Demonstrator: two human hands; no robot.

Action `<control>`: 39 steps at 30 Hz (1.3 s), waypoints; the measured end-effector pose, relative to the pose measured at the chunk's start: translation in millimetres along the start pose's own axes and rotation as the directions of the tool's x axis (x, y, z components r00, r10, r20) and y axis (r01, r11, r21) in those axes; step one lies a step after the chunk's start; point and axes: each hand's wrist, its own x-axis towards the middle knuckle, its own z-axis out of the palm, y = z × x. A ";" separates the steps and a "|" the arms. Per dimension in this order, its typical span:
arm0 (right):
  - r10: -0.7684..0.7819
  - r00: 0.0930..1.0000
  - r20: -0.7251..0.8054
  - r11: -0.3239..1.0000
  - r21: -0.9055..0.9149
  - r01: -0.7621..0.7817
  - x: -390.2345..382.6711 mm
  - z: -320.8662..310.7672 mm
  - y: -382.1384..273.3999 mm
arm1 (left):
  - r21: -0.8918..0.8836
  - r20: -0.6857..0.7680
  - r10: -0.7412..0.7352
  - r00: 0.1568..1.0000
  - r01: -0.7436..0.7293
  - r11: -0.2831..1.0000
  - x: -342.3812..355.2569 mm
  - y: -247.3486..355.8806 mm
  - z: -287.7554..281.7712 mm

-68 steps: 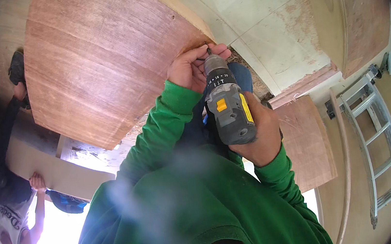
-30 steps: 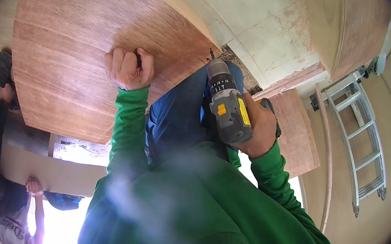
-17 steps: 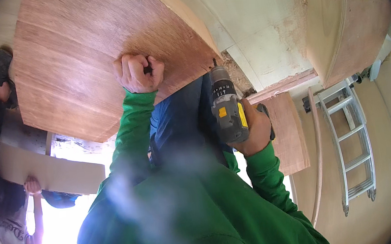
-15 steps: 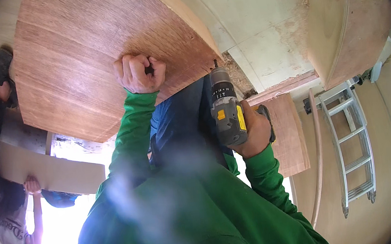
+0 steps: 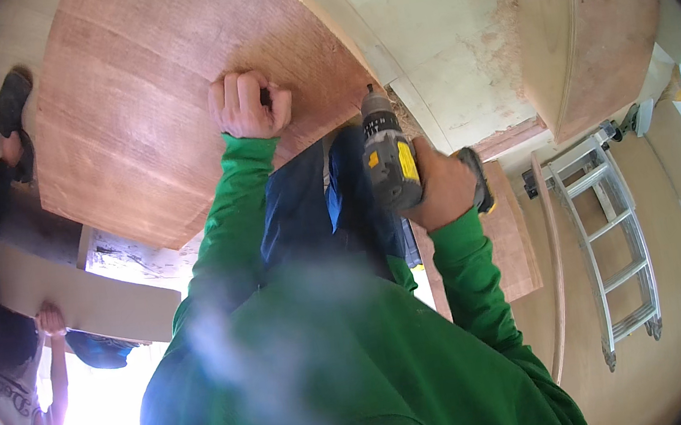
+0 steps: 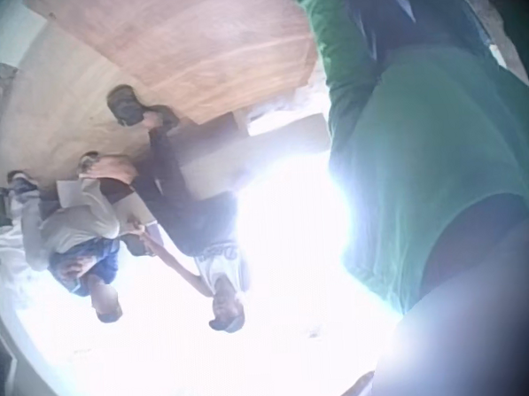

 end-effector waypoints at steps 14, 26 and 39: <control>-0.008 0.978 -0.207 0.779 0.612 0.136 -57.7 59.6 37.0 | -0.655 0.408 -0.557 0.723 0.657 0.374 -21.0 53.8 -32.3; -0.122 0.917 -0.379 0.658 0.661 0.360 -40.3 65.7 15.5 | -0.368 0.927 -0.193 0.323 0.680 -0.634 23.4 95.0 -14.4; -0.187 0.895 -0.405 0.680 0.604 0.415 -18.0 53.0 2.0 | -0.360 0.922 -0.232 0.311 0.466 -0.808 26.9 93.5 4.3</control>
